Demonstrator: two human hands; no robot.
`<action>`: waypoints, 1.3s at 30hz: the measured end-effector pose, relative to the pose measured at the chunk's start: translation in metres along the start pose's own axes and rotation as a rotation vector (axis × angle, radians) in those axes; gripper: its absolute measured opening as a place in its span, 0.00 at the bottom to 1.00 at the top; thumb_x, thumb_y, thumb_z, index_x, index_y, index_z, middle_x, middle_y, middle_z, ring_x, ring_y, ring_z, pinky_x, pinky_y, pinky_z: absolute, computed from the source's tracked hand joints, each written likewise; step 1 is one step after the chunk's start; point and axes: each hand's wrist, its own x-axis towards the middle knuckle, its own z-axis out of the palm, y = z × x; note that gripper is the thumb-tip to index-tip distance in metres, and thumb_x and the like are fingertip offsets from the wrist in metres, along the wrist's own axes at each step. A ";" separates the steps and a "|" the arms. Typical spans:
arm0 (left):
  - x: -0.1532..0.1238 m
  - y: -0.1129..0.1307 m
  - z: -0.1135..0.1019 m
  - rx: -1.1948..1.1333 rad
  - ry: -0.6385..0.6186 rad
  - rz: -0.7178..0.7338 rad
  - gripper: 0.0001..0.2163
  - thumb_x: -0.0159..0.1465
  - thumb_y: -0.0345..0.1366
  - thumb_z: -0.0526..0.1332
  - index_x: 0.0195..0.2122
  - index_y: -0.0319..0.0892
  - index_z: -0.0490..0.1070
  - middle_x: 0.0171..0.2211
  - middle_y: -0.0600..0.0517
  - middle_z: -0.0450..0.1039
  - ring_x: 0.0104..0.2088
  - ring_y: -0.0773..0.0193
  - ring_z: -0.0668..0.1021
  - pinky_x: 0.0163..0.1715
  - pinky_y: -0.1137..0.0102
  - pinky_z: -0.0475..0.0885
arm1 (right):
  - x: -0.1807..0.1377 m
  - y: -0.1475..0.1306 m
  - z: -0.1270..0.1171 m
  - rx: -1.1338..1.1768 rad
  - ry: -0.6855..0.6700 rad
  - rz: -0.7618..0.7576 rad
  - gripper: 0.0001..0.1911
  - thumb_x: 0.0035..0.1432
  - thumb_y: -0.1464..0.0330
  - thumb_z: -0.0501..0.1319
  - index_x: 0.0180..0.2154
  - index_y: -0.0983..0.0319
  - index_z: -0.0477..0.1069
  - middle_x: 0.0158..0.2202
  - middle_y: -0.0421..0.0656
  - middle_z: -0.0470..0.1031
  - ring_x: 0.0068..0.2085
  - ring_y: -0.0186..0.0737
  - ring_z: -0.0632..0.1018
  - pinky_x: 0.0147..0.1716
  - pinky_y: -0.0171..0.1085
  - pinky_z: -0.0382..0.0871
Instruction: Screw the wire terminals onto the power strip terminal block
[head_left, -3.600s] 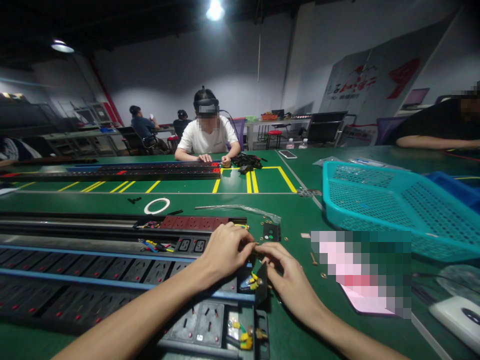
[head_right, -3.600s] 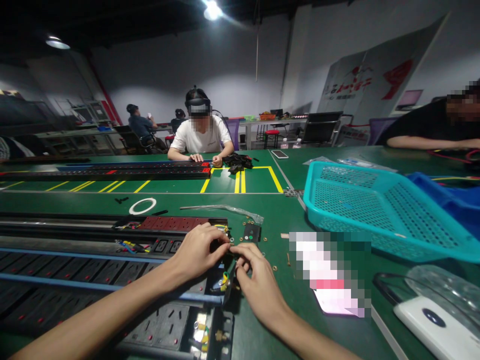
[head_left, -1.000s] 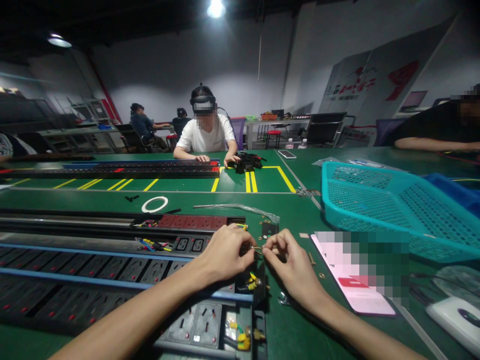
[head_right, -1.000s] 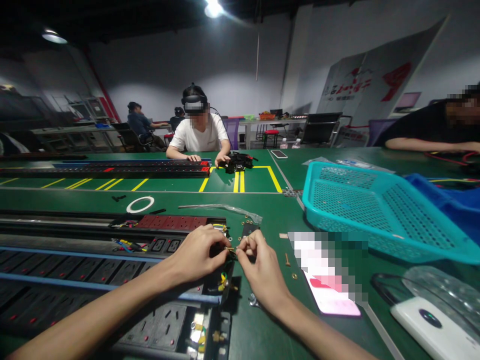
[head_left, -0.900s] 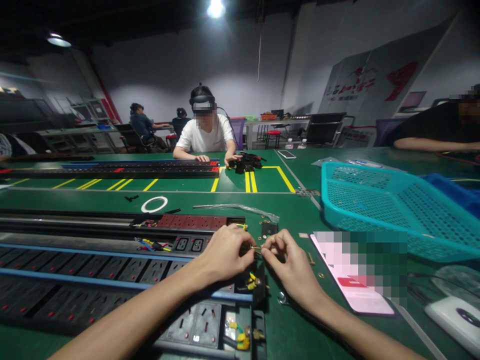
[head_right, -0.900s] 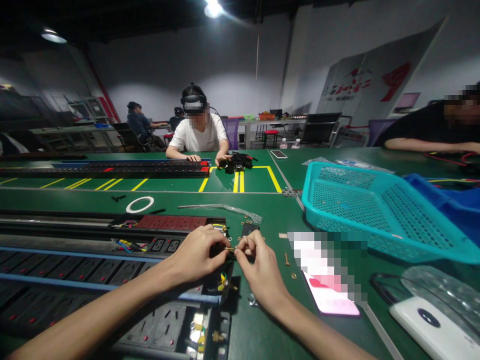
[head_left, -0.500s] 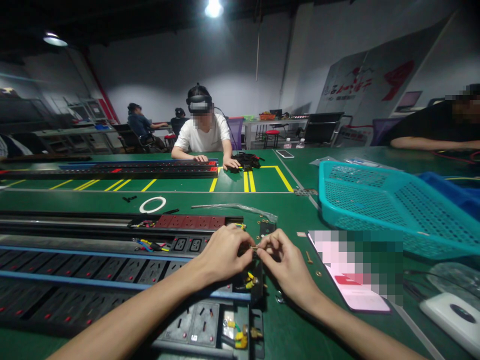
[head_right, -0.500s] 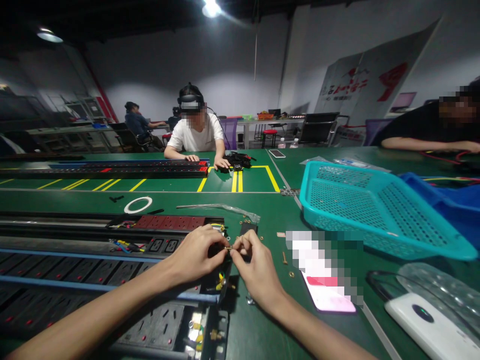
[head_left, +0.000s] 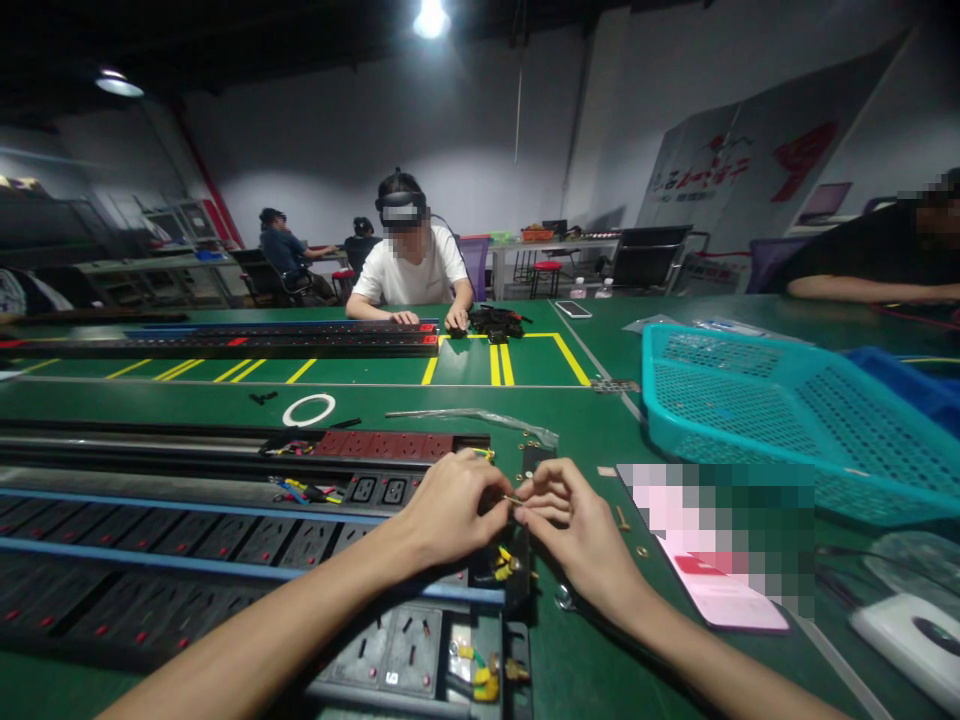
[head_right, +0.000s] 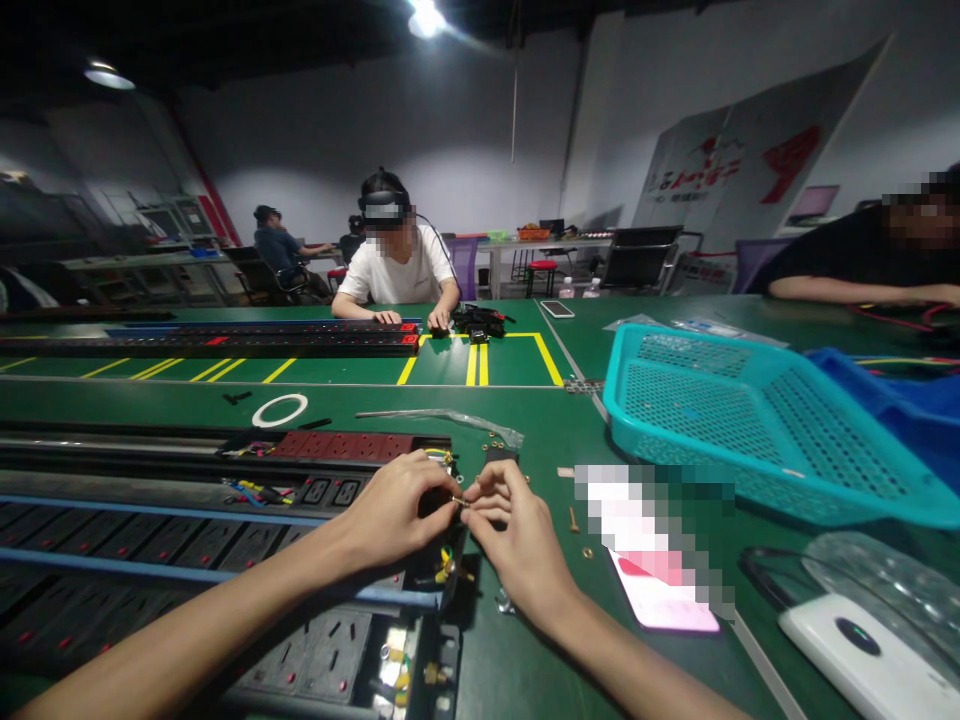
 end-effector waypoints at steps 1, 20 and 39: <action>0.000 0.000 0.000 -0.002 0.000 0.003 0.06 0.62 0.31 0.63 0.38 0.42 0.79 0.34 0.49 0.78 0.40 0.55 0.76 0.40 0.65 0.69 | 0.000 0.001 0.000 0.005 -0.002 0.003 0.14 0.57 0.65 0.66 0.38 0.57 0.61 0.36 0.41 0.77 0.36 0.41 0.82 0.36 0.39 0.78; 0.000 -0.002 -0.003 0.028 -0.005 0.084 0.12 0.63 0.32 0.66 0.48 0.41 0.76 0.38 0.48 0.78 0.41 0.53 0.76 0.41 0.64 0.70 | 0.006 -0.011 -0.007 0.054 -0.105 0.152 0.22 0.51 0.64 0.68 0.44 0.57 0.60 0.33 0.39 0.78 0.25 0.34 0.77 0.24 0.32 0.68; 0.002 -0.002 -0.001 0.018 0.013 0.038 0.03 0.65 0.32 0.63 0.36 0.41 0.76 0.34 0.50 0.77 0.38 0.56 0.76 0.39 0.65 0.69 | 0.024 -0.033 -0.047 -0.944 -0.258 0.123 0.06 0.63 0.67 0.58 0.43 0.59 0.68 0.23 0.38 0.73 0.28 0.44 0.76 0.28 0.36 0.54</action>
